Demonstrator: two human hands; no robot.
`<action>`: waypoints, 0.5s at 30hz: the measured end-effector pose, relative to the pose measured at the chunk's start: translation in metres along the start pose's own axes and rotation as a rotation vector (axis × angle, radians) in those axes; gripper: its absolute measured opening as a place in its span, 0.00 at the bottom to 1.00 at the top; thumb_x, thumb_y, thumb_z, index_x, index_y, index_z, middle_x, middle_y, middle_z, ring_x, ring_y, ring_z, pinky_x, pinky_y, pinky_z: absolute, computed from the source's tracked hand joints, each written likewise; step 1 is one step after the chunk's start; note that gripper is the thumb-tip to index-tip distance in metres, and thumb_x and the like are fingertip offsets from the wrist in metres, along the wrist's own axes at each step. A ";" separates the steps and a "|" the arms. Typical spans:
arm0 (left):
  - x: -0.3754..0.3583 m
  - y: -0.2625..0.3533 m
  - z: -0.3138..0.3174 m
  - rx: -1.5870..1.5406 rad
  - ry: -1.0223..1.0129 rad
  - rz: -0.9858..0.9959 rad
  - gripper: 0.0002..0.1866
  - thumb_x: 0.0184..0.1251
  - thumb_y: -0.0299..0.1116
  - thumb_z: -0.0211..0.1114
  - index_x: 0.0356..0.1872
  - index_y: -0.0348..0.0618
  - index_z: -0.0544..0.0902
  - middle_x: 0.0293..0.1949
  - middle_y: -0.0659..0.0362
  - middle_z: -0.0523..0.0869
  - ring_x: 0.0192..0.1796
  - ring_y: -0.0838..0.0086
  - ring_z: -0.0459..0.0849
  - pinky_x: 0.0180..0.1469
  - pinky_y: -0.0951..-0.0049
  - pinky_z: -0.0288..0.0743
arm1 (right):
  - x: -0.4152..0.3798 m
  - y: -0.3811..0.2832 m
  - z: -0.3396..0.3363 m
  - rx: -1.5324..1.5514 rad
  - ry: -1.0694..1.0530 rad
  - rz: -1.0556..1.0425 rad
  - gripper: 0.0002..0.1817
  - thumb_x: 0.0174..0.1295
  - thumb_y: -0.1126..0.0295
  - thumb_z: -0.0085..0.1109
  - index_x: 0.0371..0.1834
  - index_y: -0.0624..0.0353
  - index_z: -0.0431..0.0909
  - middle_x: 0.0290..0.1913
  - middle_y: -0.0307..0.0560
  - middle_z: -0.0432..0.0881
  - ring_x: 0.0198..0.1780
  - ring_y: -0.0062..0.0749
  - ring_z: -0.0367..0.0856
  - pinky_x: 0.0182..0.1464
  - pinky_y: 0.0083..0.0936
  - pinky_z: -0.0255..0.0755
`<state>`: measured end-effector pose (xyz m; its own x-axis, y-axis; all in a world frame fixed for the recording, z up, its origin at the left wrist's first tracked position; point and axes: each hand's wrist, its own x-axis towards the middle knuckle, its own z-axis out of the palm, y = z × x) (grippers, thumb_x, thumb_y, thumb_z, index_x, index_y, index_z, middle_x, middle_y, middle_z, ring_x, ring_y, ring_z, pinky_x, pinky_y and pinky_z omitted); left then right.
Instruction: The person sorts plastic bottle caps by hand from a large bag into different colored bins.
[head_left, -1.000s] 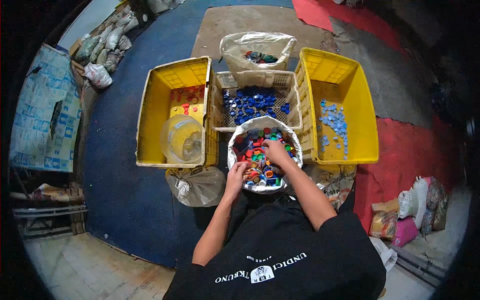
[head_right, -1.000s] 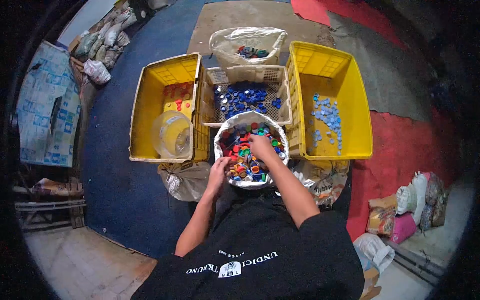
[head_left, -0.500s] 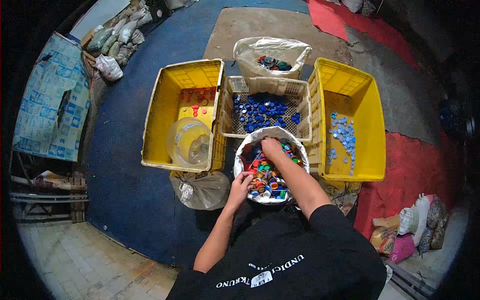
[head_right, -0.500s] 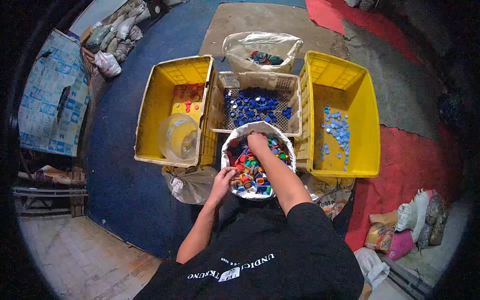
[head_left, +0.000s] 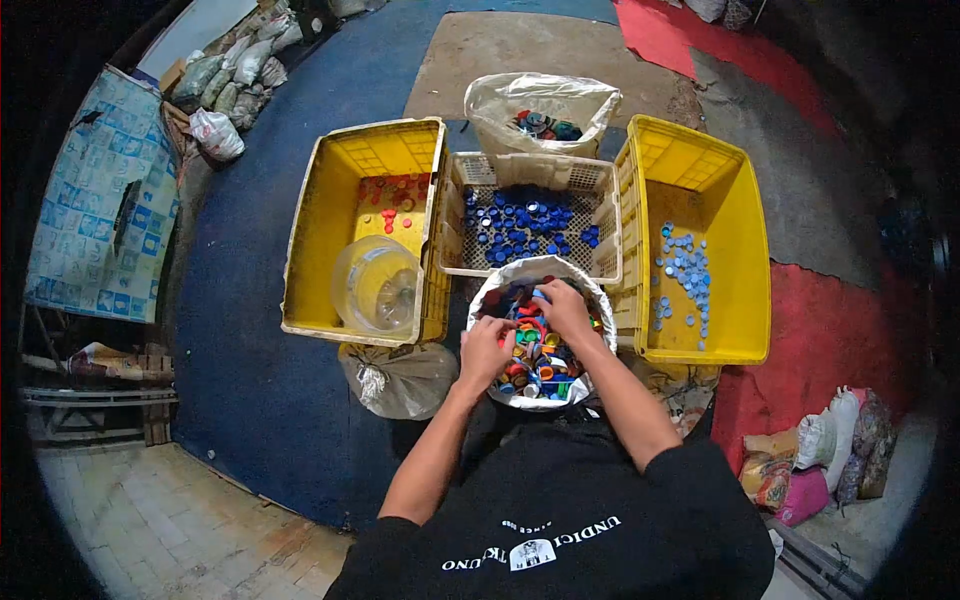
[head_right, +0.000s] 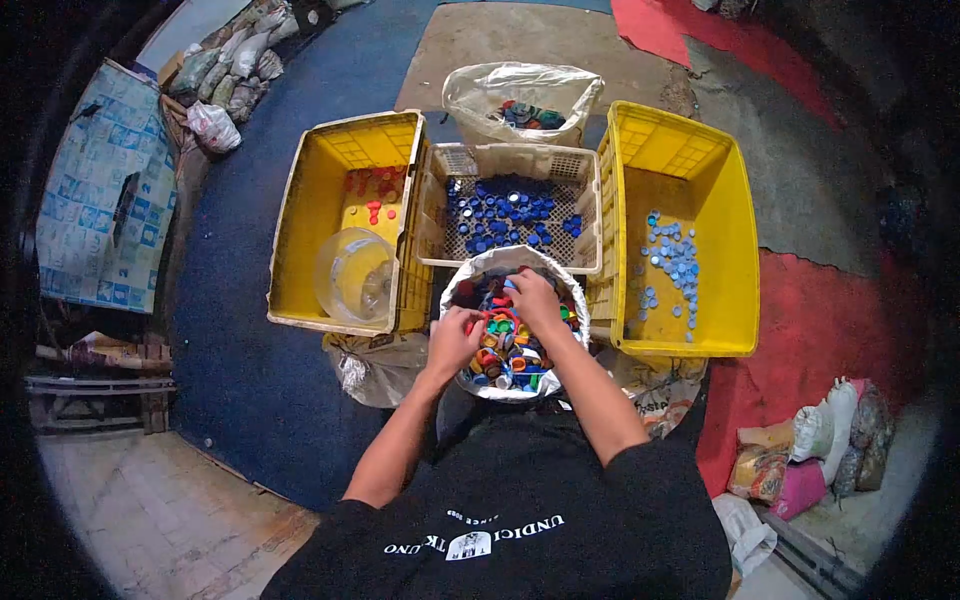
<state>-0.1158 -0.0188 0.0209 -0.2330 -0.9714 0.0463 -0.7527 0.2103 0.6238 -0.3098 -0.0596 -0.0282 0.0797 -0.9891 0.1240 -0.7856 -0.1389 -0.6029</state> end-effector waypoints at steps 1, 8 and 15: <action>0.008 -0.008 0.007 0.077 0.001 0.075 0.09 0.56 0.36 0.68 0.39 0.53 0.86 0.36 0.59 0.80 0.42 0.66 0.80 0.45 0.61 0.65 | -0.009 -0.003 -0.010 0.135 0.034 0.060 0.10 0.56 0.67 0.65 0.39 0.58 0.86 0.43 0.51 0.83 0.40 0.45 0.84 0.43 0.38 0.78; 0.049 -0.023 0.056 0.619 -0.042 0.037 0.10 0.60 0.40 0.63 0.39 0.55 0.88 0.48 0.57 0.76 0.56 0.63 0.70 0.56 0.52 0.57 | -0.079 -0.022 -0.053 1.673 0.024 0.890 0.19 0.69 0.70 0.56 0.62 0.61 0.70 0.46 0.51 0.80 0.45 0.36 0.83 0.51 0.34 0.80; 0.055 -0.011 0.057 0.627 -0.095 -0.024 0.16 0.53 0.45 0.65 0.41 0.52 0.87 0.52 0.53 0.74 0.60 0.61 0.68 0.63 0.48 0.51 | -0.101 -0.029 -0.085 2.012 -0.026 0.877 0.16 0.67 0.67 0.48 0.56 0.60 0.72 0.43 0.53 0.80 0.47 0.42 0.81 0.56 0.43 0.76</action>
<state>-0.1555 -0.0681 -0.0274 -0.2430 -0.9688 -0.0491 -0.9694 0.2408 0.0466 -0.3473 0.0485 0.0440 0.1804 -0.8102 -0.5577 0.8834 0.3828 -0.2704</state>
